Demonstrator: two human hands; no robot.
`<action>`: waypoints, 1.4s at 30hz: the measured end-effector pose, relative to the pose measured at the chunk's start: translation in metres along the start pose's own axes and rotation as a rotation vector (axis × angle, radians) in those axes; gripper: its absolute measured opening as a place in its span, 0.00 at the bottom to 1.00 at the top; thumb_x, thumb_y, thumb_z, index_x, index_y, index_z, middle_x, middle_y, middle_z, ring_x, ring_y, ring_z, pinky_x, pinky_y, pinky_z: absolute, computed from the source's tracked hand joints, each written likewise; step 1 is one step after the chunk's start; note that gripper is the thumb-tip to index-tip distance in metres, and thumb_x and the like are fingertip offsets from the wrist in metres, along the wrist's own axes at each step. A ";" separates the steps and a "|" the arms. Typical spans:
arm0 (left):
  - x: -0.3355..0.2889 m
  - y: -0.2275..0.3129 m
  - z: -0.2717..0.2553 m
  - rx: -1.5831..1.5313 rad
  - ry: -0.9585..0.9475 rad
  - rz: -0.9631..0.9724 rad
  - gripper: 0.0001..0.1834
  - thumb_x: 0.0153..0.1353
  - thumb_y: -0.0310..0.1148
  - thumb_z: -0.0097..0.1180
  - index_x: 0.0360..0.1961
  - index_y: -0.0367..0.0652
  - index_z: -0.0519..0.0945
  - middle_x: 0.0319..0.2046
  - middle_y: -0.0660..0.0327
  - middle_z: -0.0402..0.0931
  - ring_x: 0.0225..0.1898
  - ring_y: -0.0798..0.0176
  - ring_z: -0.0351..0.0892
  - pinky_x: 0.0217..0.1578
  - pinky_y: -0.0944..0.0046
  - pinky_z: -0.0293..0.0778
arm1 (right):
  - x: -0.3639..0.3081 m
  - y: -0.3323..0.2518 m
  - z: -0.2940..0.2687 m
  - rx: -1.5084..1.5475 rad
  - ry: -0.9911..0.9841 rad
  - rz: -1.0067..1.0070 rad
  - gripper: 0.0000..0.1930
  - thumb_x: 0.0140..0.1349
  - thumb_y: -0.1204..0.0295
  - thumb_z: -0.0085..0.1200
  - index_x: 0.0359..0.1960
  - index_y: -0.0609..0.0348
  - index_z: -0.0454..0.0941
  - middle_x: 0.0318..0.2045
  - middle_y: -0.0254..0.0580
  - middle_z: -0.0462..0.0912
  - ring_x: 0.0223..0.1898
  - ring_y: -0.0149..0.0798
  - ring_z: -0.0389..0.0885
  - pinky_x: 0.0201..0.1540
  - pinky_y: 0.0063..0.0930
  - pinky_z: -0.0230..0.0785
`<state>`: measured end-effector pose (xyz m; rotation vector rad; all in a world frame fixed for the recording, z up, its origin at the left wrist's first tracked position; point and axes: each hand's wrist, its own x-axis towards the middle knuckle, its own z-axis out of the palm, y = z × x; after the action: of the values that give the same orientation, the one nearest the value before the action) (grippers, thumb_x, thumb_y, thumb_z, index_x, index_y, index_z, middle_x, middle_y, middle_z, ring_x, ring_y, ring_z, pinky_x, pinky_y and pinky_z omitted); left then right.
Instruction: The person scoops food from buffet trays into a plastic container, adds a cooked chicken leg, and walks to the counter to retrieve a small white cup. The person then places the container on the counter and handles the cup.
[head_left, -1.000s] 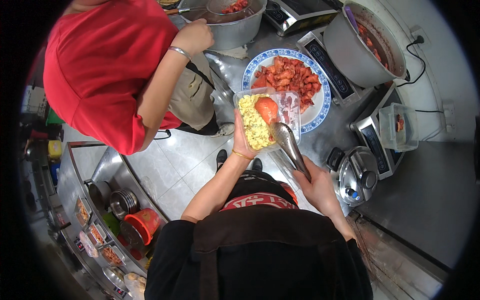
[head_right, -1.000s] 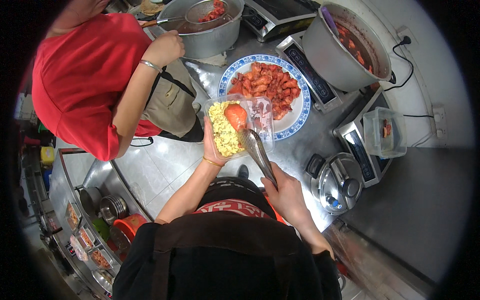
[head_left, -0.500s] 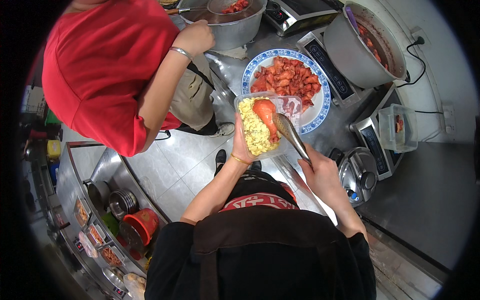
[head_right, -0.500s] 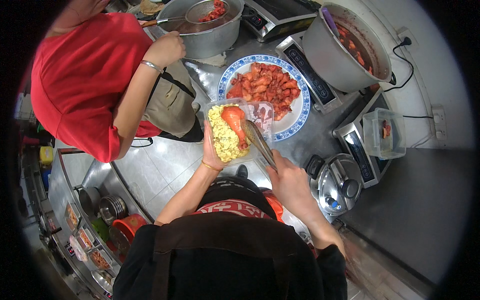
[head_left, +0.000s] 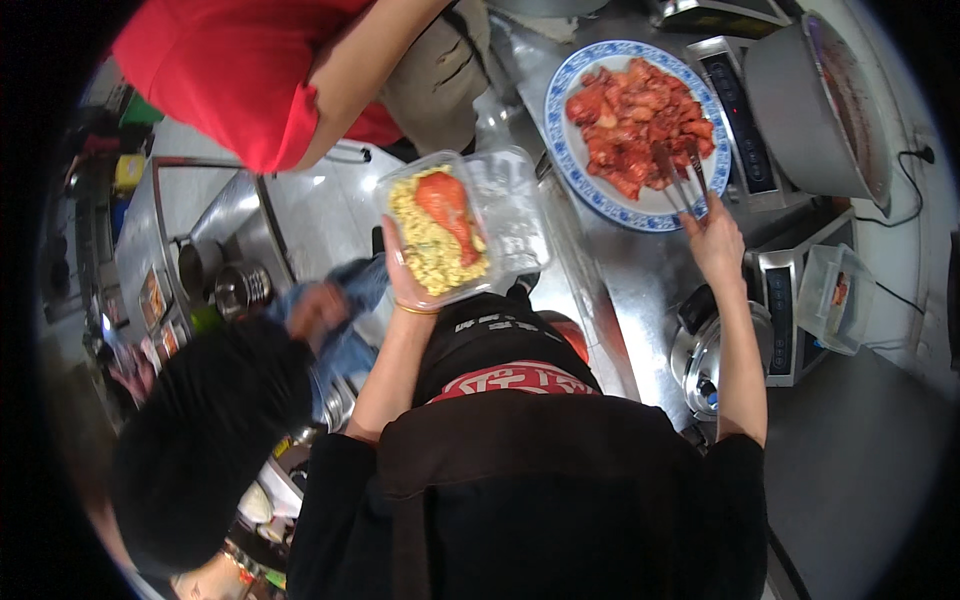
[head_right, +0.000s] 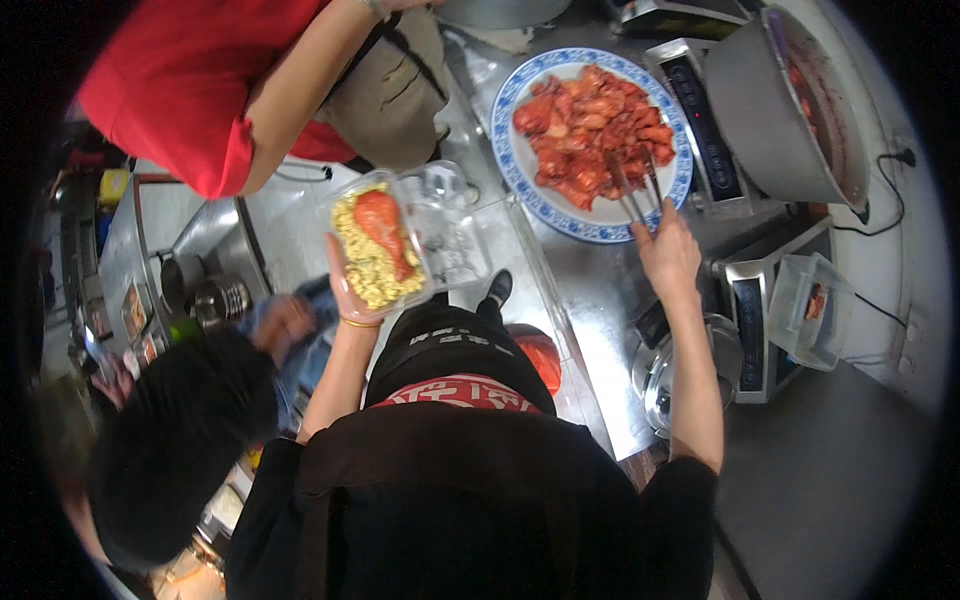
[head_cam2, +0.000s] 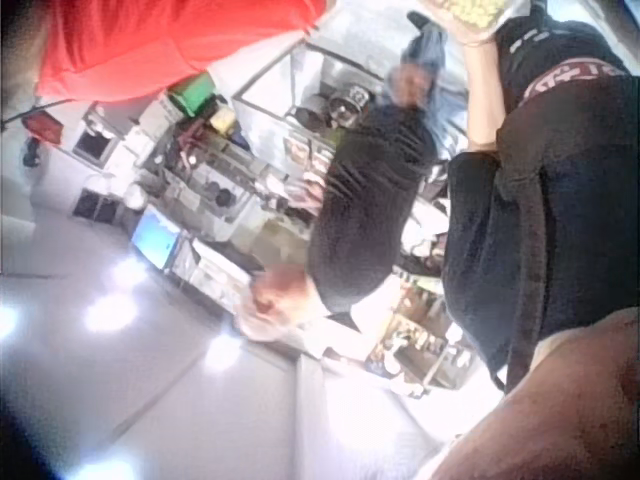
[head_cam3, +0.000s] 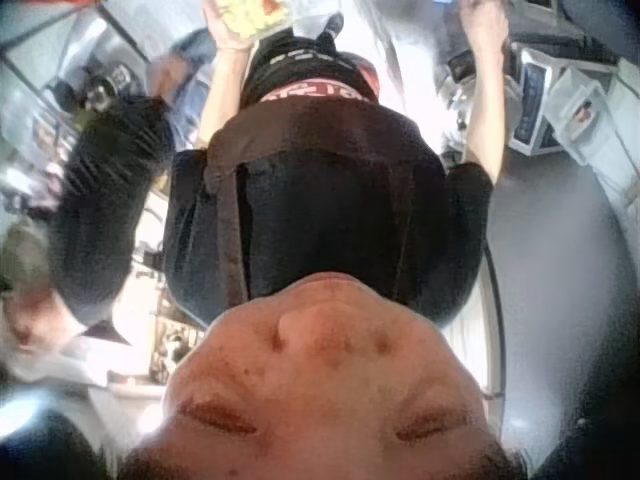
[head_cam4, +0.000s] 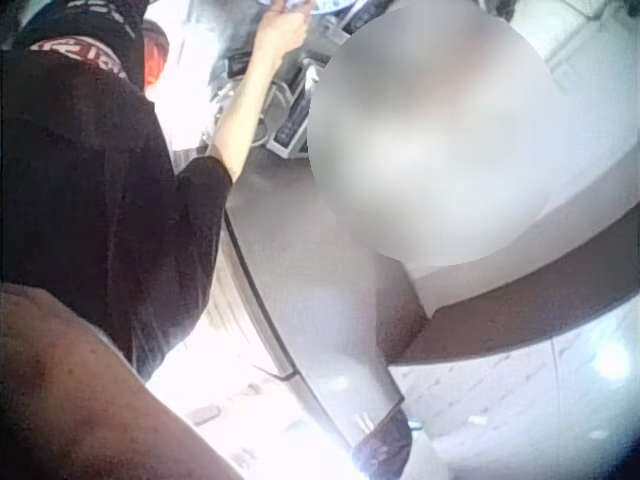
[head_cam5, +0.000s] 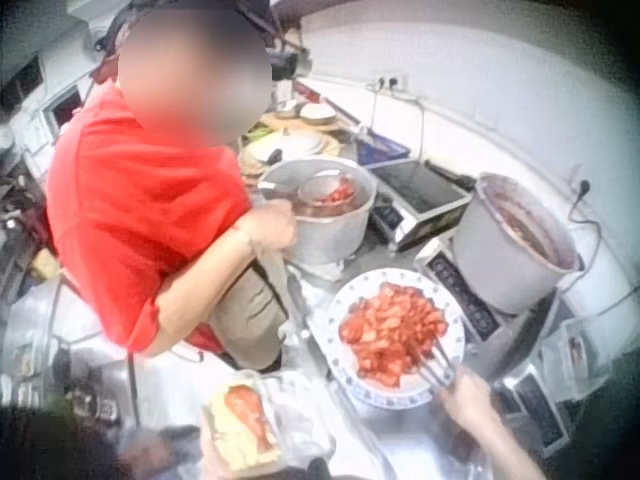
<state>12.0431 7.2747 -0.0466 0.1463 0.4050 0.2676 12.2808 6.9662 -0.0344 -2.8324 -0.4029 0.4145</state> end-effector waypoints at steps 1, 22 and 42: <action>-0.011 0.010 -0.007 0.071 0.029 0.077 0.42 0.61 0.64 0.41 0.66 0.44 0.58 0.62 0.51 0.63 0.57 0.43 0.68 0.58 0.45 0.64 | 0.004 0.005 0.007 -0.012 0.013 -0.028 0.30 0.57 0.64 0.57 0.59 0.65 0.63 0.44 0.60 0.76 0.44 0.59 0.78 0.45 0.47 0.71; -0.165 0.107 -0.152 -0.027 0.364 0.278 0.46 0.57 0.70 0.37 0.65 0.46 0.59 0.59 0.45 0.64 0.41 0.47 0.77 0.40 0.46 0.76 | -0.107 -0.135 0.183 0.482 -0.409 -0.317 0.06 0.57 0.79 0.55 0.37 0.63 0.78 0.33 0.41 0.76 0.32 0.34 0.79 0.37 0.22 0.71; -0.201 0.049 -0.416 0.114 0.953 0.548 0.33 0.63 0.57 0.46 0.62 0.47 0.60 0.46 0.51 0.70 0.24 0.60 0.73 0.22 0.62 0.71 | -0.013 -0.105 0.826 -0.015 -0.389 -0.461 0.12 0.50 0.73 0.56 0.38 0.58 0.78 0.33 0.51 0.77 0.36 0.52 0.78 0.40 0.40 0.72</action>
<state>11.6845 7.2999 -0.3417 0.2376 1.3326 0.8631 11.9869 7.2286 -0.7685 -2.5467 -1.1053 0.8556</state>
